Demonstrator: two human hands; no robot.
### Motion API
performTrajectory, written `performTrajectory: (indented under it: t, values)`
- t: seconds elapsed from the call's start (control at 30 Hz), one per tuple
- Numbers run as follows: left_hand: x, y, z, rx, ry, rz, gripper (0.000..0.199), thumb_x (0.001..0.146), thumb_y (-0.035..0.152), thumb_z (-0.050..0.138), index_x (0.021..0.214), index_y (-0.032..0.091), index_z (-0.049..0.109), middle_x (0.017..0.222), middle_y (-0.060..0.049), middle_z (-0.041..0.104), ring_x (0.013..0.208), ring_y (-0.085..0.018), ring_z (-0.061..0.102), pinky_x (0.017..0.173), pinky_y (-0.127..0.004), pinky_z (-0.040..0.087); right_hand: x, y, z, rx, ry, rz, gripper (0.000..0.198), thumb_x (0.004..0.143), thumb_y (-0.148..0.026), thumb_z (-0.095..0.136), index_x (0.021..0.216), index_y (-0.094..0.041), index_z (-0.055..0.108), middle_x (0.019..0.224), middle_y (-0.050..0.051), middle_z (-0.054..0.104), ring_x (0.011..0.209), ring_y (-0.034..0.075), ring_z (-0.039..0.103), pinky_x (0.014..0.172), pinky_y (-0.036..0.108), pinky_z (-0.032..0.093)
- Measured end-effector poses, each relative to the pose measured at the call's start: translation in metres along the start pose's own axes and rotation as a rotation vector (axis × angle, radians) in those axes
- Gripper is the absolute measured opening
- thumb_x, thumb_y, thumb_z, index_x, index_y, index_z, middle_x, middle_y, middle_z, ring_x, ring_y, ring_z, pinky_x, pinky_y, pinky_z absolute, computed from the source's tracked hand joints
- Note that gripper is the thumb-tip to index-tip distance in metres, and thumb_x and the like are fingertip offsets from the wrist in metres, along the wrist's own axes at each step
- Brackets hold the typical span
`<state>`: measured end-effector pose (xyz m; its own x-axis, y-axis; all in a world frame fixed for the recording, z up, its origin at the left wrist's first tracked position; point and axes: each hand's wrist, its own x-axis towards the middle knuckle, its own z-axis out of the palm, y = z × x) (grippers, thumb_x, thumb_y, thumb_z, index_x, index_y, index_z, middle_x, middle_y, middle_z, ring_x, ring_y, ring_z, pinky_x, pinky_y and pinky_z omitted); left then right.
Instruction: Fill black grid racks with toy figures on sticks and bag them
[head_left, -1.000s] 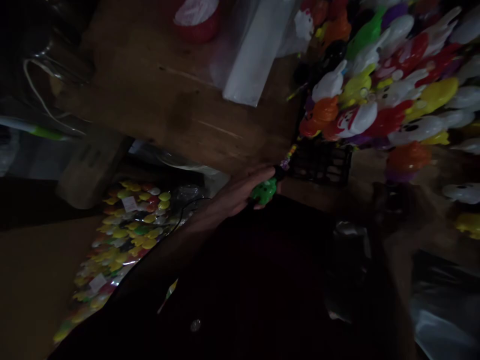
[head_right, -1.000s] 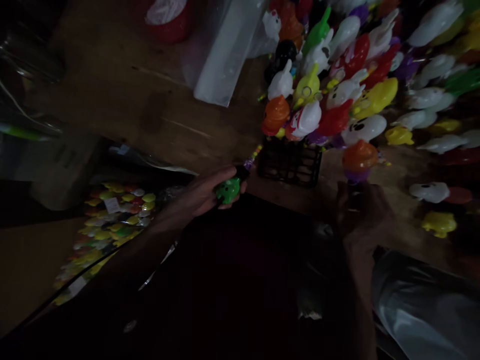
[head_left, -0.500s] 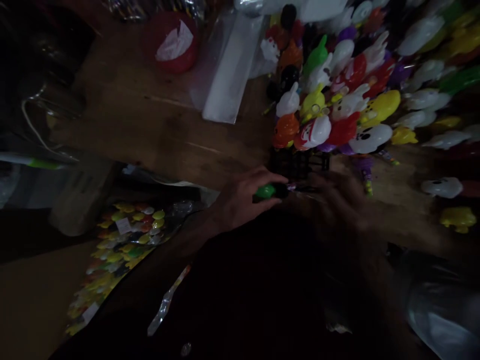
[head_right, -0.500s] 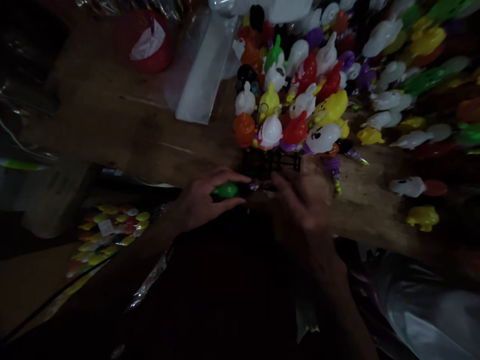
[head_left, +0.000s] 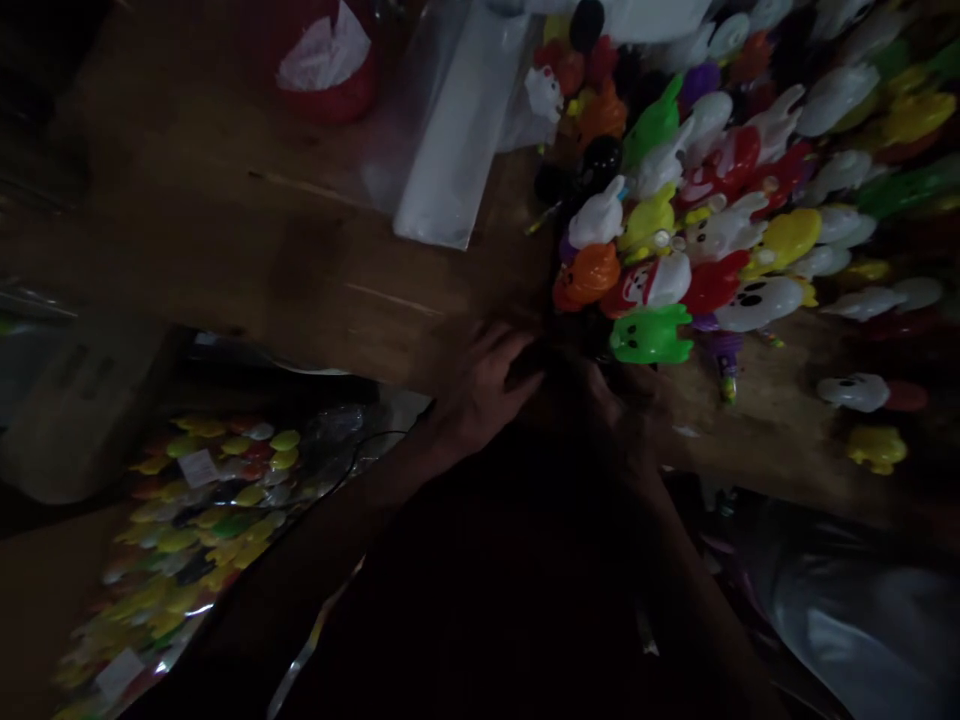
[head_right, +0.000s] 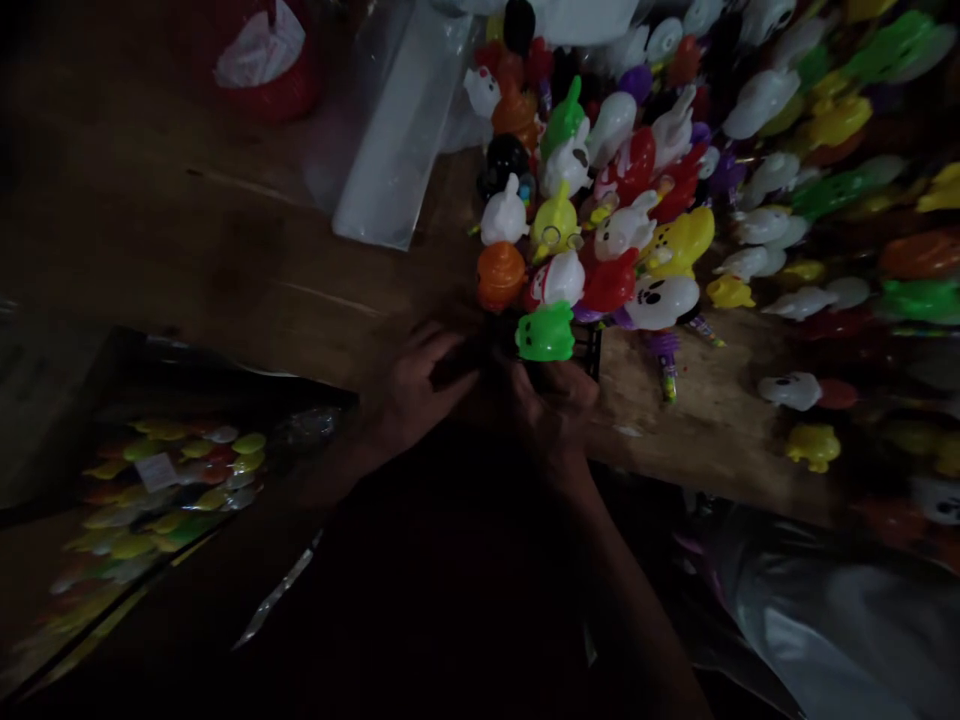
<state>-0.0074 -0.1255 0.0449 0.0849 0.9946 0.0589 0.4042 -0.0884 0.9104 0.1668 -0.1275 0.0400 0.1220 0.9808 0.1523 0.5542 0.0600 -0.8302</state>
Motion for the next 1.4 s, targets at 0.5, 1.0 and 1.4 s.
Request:
performTrajectory:
  t: [0.5,1.0,1.4]
  values:
    - [0.014,-0.008,0.027,0.238,0.045,0.117,0.029,0.078,0.004,0.058,0.099,0.02,0.07,0.105,-0.01,0.072,0.105,-0.03,0.063,0.097,-0.045,0.049,0.002,0.011,0.009,-0.268,0.059,-0.433,0.017,0.092,-0.026,0.06,0.078,-0.021,0.068,0.071,0.006,0.069,0.066,0.017,0.063,0.063,0.029,0.051]
    - [0.022,-0.013,0.031,0.036,0.149,0.103,0.02,0.074,0.029,0.081,0.091,0.023,0.074,0.098,-0.011,0.075,0.101,-0.032,0.068,0.096,-0.042,0.051,-0.007,0.051,-0.104,-0.635,0.416,-0.171,0.041,0.095,-0.049,0.055,0.108,-0.015,0.073,0.095,0.011,0.067,0.062,0.015,0.052,0.055,0.03,0.043]
    - [0.022,-0.009,0.02,0.103,0.003,-0.196,0.029,0.075,0.044,0.077,0.066,0.017,0.072,0.053,0.001,0.063,0.056,-0.016,0.061,0.05,-0.023,0.042,-0.015,0.057,-0.132,-0.401,0.045,-0.003,0.026,0.092,-0.039,0.057,0.084,-0.018,0.07,0.077,0.006,0.063,0.064,0.017,0.056,0.058,0.029,0.043]
